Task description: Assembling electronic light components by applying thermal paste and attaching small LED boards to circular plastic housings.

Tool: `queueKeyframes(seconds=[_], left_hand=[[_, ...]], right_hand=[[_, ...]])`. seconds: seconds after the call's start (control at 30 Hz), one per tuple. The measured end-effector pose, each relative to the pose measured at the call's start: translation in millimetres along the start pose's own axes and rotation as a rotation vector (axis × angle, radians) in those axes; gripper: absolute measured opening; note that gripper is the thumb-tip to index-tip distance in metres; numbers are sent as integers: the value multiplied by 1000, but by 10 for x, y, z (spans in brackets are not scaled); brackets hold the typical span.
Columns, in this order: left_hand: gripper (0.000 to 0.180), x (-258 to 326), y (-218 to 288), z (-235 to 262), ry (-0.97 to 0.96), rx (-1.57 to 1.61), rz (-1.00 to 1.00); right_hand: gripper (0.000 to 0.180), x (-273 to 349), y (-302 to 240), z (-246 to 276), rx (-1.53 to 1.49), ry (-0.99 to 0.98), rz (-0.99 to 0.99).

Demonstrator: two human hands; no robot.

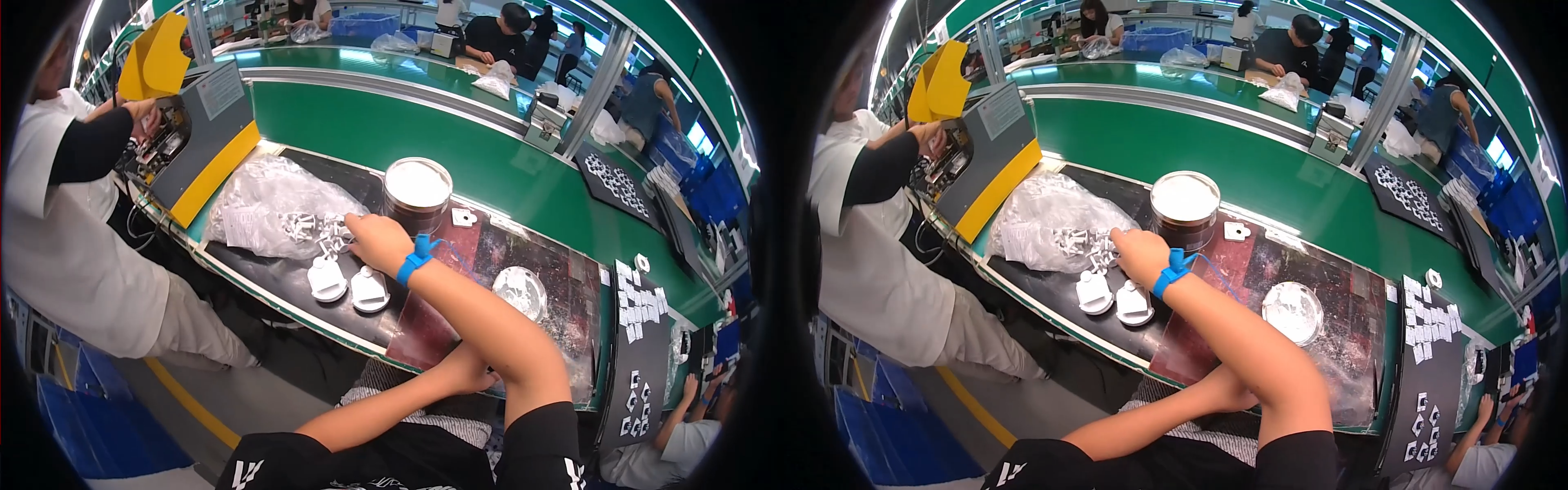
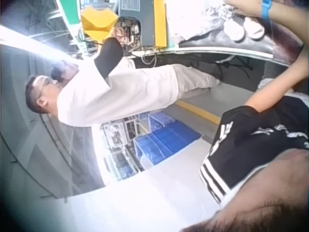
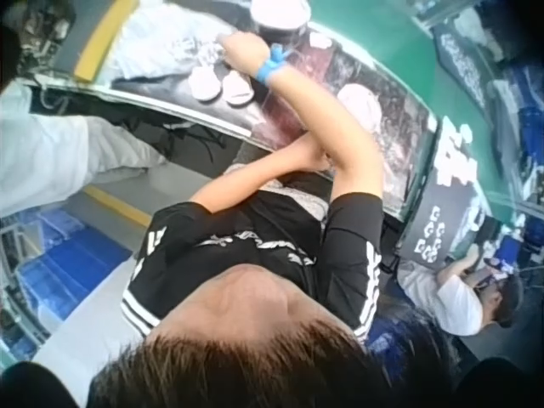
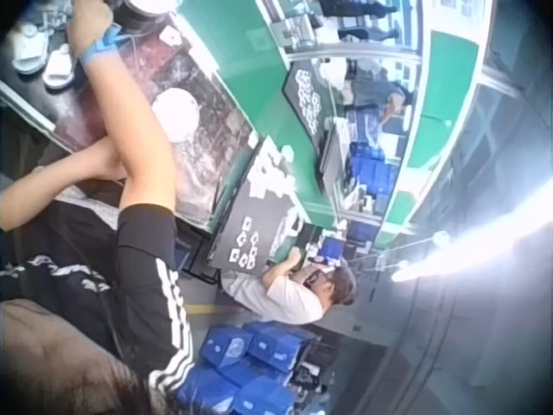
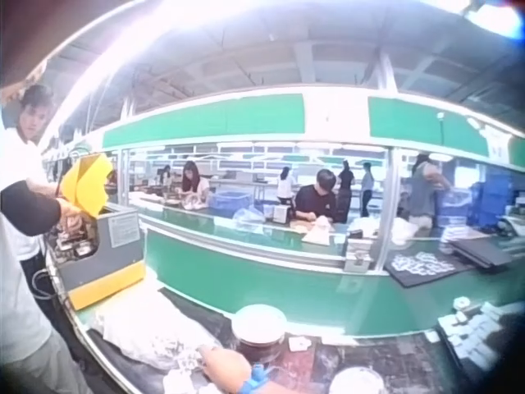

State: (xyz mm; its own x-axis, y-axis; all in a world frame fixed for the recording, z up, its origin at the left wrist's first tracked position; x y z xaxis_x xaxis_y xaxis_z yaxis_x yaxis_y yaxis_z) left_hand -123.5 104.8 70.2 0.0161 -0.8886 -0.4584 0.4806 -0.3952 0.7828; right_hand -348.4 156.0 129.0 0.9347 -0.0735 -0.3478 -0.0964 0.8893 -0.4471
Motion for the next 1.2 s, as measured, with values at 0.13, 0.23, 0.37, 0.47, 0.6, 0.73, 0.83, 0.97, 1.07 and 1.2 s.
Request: queueKeyframes(seconds=[0.13, 0.23, 0.37, 0.47, 0.6, 0.73, 0.83, 0.97, 1.07, 1.2], left_hand=[[39, -17, 89, 91, 44, -23, -30], [36, -33, 102, 104, 57, -45, -43], [41, -63, 163, 160, -39, -134, -51], [46, -26, 129, 129, 3, -189, -48], [47, 7, 90, 123, -11, -210, -36], [45, -12, 161, 166, 14, -248, -31], [45, -27, 163, 151, -19, -237, -30], [44, -39, 165, 143, -48, -245, -38], [42, -44, 164, 143, -67, -264, -25], [42, -50, 183, 146, -81, -266, -12]], right_hand=[[25, -100, 5, -148, 52, -53, -40], [28, -69, -19, -44, 34, -72, -44], [38, 102, -30, 351, -24, -28, -24], [36, 512, -256, 928, -395, 24, -89], [35, 1441, -172, 1503, -742, 194, -432], [31, 2445, 189, 1892, -891, 264, -691], [19, 2944, 433, 2035, -613, 391, -700], [10, 3005, 403, 2019, -132, 318, -618], [10, 2984, 465, 1882, 106, 246, -439], [14, 2909, 513, 1837, 240, 199, -338]])
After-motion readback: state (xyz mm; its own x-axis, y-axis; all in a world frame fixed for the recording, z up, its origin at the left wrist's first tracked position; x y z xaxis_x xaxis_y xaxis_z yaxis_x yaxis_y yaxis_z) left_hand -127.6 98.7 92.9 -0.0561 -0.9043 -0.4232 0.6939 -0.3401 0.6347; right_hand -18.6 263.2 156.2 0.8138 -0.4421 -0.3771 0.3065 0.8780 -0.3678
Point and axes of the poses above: each hand's wrist, its own x-axis away from the middle knuckle, its own z-axis out of the back of the hand, y = z × x, the point moved 5 cm from there along -x, towards the middle knuckle, and after that the axes turned 12 degrees about -x, right-handed, at the moved point
